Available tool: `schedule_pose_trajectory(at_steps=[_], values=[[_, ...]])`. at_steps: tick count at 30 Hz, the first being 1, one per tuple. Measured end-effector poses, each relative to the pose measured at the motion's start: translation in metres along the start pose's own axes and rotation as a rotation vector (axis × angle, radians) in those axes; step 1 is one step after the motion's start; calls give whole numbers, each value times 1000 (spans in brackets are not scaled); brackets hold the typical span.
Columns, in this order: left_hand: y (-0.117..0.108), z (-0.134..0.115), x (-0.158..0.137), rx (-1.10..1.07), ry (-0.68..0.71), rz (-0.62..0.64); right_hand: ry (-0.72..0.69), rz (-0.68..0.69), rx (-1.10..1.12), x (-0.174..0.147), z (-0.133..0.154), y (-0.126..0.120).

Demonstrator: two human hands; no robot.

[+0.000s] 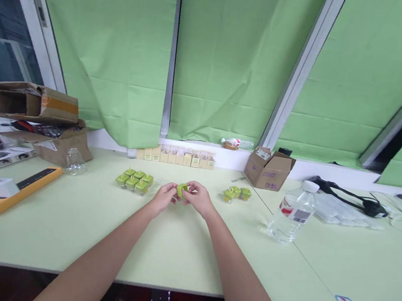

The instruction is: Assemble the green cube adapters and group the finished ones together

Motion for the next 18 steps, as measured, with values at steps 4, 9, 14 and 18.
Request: schedule_pose_trajectory(at_steps=[4, 9, 14, 18], values=[[1, 0, 0, -28, -4, 8, 34, 132, -7, -6, 1, 8], [2, 5, 0, 9, -32, 21, 76, 205, 91, -5, -4, 11], [-2, 5, 1, 47, -48, -11, 41, 218, 109, -5, -2, 12], [-2, 2, 1, 65, -25, -20, 21, 228, 93, -6, 1, 14]])
Point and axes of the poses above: each hand's wrist, its own x-axis towards the middle knuckle, its own y-axis out of the palm, z = x × y, the point moved 8 cm from there along x, towards the middle knuckle, and after that the axes turned 15 degrees about y, right-handed, at the moved point
